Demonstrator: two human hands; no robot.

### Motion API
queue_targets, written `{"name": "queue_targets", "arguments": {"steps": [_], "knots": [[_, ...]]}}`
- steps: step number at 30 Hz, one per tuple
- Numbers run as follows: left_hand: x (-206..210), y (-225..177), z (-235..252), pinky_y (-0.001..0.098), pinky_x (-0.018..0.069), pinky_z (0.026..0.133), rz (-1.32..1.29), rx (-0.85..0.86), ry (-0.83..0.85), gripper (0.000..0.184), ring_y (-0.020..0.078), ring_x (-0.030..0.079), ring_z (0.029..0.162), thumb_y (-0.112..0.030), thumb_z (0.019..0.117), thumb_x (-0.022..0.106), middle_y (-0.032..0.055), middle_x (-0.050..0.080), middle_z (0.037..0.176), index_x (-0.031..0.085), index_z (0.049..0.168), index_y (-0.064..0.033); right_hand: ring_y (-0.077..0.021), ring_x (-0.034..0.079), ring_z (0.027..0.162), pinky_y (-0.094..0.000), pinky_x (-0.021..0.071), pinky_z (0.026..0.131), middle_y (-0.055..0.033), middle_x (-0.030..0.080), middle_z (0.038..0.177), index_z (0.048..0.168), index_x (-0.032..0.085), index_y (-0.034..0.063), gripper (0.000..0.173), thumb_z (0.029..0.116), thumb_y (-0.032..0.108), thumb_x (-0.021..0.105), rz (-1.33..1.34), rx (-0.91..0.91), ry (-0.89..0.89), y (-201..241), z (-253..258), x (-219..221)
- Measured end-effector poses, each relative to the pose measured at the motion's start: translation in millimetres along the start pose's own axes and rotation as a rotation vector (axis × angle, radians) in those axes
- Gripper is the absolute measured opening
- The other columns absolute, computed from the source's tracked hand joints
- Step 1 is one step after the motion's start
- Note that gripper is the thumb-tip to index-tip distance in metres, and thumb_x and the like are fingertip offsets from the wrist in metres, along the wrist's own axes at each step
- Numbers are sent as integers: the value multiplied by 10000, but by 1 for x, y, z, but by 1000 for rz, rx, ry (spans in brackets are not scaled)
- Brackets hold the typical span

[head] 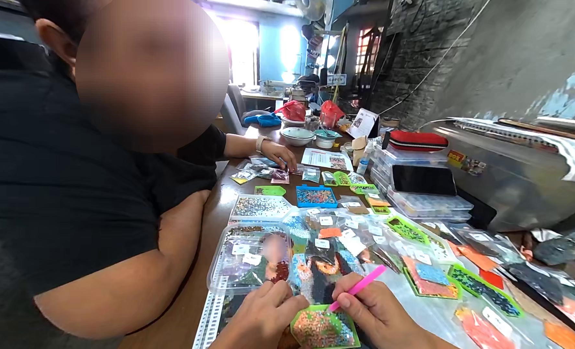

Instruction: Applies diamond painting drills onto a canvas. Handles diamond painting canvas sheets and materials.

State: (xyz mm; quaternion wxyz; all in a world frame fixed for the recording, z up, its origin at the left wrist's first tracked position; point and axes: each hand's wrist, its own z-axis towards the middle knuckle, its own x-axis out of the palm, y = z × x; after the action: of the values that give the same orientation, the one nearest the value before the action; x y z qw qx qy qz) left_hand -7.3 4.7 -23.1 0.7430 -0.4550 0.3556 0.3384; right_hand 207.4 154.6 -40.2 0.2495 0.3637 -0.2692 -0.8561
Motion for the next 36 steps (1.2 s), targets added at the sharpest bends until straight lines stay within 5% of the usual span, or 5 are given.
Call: {"name": "queue_targets", "arguments": {"steps": [15,23,36], "knots": [[2,0,1,532,545,781,2,8,-12,444,395,658,929,-345,886,751,208,678,1041,712,1223,-59,14,580,714,-135,492,672,-39,623,813,1021,616,13,363,1108,315,433,15,26,-18,1,-1,-3],[-8,-7,3,564,532,843,-28,-77,91,451,429,648,988,-334,901,752,237,672,1090,706,1243,-42,69,526,659,-121,450,589,99,593,787,957,619,106,278,1091,290,459,83,235,-271,0,-4,-16],[-13,-9,3,576,512,878,-54,-121,139,477,441,634,999,-311,893,767,253,660,1109,692,1267,-25,50,536,655,-136,457,595,88,588,768,904,631,105,254,1057,219,465,18,324,-331,-5,-5,-16]]}}
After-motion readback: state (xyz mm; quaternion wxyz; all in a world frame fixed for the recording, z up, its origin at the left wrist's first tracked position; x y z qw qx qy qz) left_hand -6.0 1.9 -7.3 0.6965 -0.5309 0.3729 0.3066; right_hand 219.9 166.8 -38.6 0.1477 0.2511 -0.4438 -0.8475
